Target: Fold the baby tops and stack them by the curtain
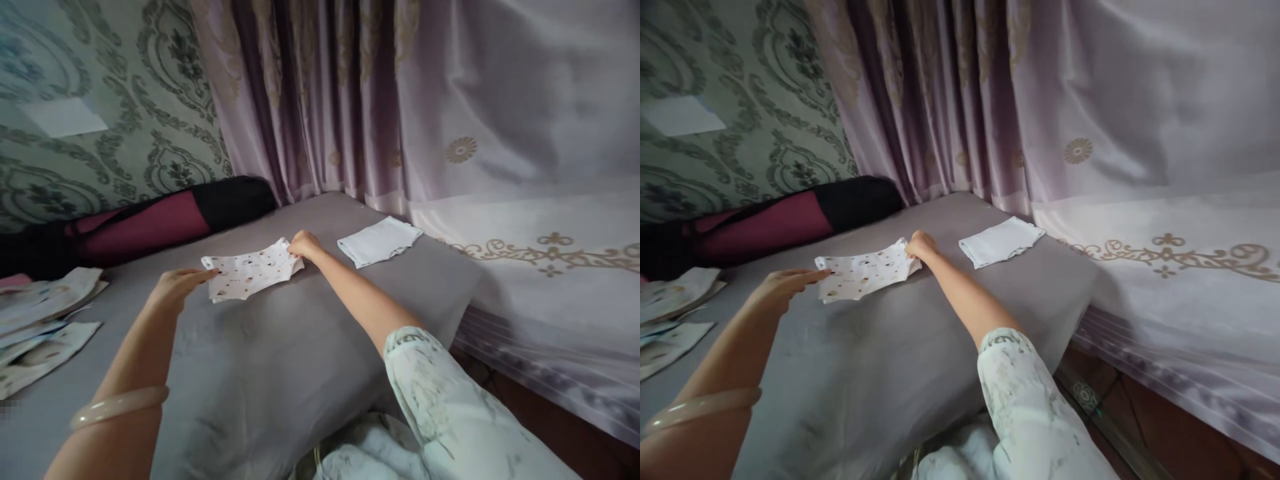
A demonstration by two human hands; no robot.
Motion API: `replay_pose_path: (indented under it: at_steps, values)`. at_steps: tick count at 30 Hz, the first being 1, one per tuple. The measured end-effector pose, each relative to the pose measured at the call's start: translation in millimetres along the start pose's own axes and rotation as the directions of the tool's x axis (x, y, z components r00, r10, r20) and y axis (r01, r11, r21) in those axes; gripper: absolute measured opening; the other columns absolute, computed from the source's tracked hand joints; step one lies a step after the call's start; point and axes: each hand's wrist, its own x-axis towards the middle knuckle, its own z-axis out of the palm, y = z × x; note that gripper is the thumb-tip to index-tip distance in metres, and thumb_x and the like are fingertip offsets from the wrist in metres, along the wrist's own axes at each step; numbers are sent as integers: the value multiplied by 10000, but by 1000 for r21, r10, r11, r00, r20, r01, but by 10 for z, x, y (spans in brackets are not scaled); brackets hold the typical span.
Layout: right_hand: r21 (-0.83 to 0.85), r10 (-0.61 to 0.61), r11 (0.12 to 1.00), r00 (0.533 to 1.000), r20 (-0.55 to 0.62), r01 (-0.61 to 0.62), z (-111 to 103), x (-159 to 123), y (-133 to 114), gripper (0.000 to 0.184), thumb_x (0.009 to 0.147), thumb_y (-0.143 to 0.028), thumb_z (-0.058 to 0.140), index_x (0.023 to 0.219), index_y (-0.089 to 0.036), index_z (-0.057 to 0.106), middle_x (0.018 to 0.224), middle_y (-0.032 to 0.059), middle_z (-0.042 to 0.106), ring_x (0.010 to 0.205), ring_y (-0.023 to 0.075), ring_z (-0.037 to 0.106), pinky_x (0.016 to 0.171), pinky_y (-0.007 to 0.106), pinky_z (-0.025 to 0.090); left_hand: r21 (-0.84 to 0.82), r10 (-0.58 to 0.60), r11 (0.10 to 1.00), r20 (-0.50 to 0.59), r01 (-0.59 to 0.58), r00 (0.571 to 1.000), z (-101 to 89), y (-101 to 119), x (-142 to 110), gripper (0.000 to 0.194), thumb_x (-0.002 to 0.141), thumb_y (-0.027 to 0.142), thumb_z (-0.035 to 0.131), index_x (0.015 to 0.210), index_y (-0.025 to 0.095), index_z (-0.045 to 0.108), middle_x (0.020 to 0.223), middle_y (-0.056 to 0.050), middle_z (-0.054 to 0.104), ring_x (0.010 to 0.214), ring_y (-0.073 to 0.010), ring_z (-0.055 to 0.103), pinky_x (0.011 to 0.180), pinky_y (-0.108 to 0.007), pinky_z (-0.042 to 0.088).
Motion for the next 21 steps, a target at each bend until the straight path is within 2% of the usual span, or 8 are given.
replay_pose_path:
  at_steps: [2, 5, 12, 17, 21]
  values:
    - [35, 30, 999, 1000, -4, -30, -210, 0, 145, 75, 728, -169, 673, 663, -182, 708, 657, 16, 706, 556, 108, 629, 534, 186, 475, -12, -32, 999, 74, 33, 997, 122, 192, -143, 170, 635, 318, 789, 569, 200, 686, 530, 44, 564, 578, -111, 427, 525, -213, 284]
    - [19, 63, 998, 998, -31, -63, -538, -20, 399, 60, 712, -154, 680, 658, -149, 704, 587, 23, 668, 483, 95, 570, 468, 183, 440, -67, 12, 998, 145, -3, 989, 374, 425, -326, 186, 650, 313, 776, 559, 186, 676, 534, 35, 545, 557, -101, 383, 497, -217, 257]
    - [-69, 171, 981, 978, -117, -180, -1218, -55, 1035, 78, 729, -183, 713, 713, -107, 708, 490, -2, 584, 438, 74, 498, 467, 183, 419, -269, 129, 962, 283, -50, 950, 1132, 729, -578, 190, 592, 340, 786, 578, 175, 695, 551, 9, 578, 506, -88, 351, 486, -234, 265]
    - [-107, 256, 955, 951, -172, -277, -1596, -106, 1413, 102, 747, -197, 727, 730, -102, 697, 495, -15, 571, 450, 67, 503, 497, 188, 430, -379, 159, 925, 338, -20, 928, 1607, 944, -745, 222, 552, 354, 803, 596, 161, 703, 584, -15, 614, 503, -84, 377, 502, -239, 305]
    - [-150, 317, 923, 921, -226, -354, -1832, -126, 1678, 165, 755, -235, 743, 683, -101, 678, 532, 18, 599, 482, 87, 544, 522, 204, 451, -411, 184, 911, 375, -14, 909, 1927, 1109, -871, 212, 579, 337, 789, 632, 147, 712, 585, -20, 618, 492, -78, 380, 504, -237, 323]
